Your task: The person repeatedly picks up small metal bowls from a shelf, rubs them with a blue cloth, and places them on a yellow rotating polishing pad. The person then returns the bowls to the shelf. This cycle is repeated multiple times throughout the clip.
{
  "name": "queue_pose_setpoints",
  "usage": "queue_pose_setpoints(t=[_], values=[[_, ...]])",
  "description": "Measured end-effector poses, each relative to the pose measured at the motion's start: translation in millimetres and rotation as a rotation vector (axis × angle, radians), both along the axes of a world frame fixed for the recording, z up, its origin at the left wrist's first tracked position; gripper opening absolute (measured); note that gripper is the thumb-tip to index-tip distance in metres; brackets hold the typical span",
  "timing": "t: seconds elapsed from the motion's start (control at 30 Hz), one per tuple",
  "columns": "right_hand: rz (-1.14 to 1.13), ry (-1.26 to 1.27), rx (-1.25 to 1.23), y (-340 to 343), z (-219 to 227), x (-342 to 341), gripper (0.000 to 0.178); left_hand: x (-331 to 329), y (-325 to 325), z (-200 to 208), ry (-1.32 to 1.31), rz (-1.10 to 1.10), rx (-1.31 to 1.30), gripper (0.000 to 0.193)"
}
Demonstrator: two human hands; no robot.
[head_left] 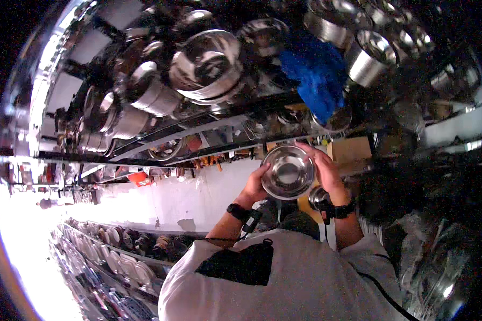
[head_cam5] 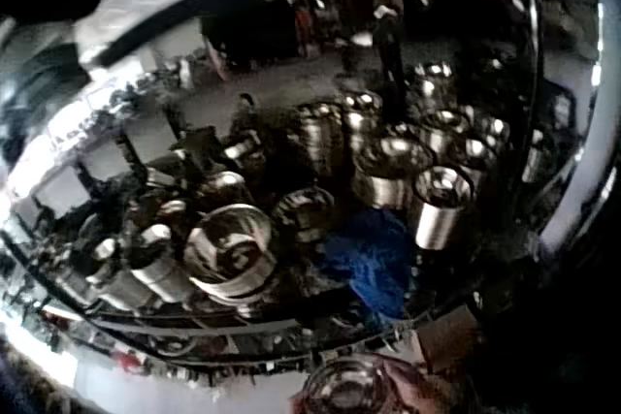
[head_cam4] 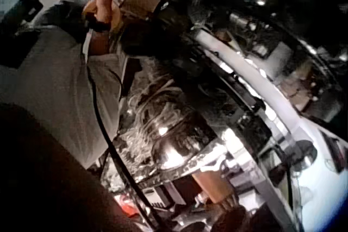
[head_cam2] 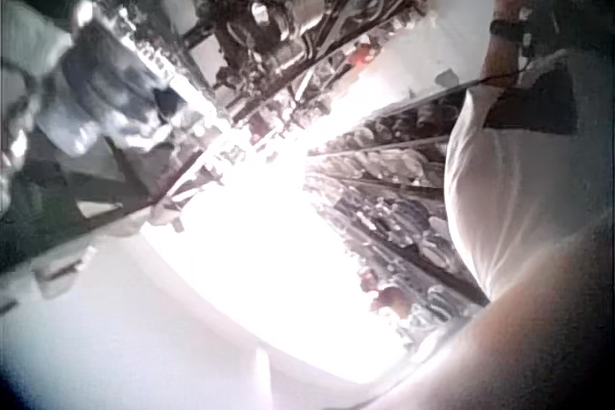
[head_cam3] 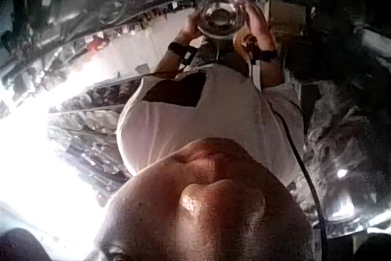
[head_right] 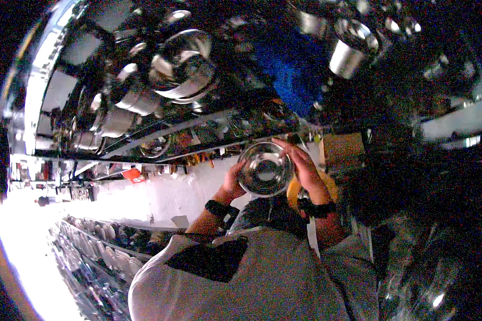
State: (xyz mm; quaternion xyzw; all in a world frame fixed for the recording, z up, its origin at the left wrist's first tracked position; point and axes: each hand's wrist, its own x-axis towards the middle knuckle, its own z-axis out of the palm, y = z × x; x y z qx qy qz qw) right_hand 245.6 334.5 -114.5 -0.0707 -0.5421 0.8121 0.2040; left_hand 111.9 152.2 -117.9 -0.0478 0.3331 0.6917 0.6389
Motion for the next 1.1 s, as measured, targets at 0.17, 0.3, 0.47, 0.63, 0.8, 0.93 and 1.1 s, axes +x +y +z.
queue_pose_setpoints(t=[0.17,0.3,0.47,0.63,0.8,0.93,1.1], values=[[-0.509,-0.205,1.043,54.7,131.5,-74.2,0.047,-34.1,-36.3,27.6,-0.010,0.139,0.153,0.053],[-0.693,-0.550,1.439,103.3,136.3,-142.4,0.070,-54.6,-76.3,55.6,-0.002,0.231,0.103,0.046],[-0.616,-1.246,1.366,72.1,125.1,-174.8,0.064,-84.5,-107.5,68.5,0.373,0.327,0.088,0.042],[-0.773,-0.738,1.394,93.3,97.4,-155.7,0.041,-95.3,-126.2,85.1,0.483,0.399,0.034,0.043],[-0.903,-0.291,1.195,9.5,133.5,-118.9,0.040,-106.2,-126.9,91.9,0.499,0.453,0.084,0.046],[-0.677,-0.185,1.064,-93.2,146.6,-124.0,0.040,-101.4,-114.6,113.2,0.599,0.444,0.034,0.045],[-0.384,-0.103,1.193,-158.0,135.6,-175.3,0.043,-104.2,-91.1,107.4,1.387,0.553,0.123,0.045]])
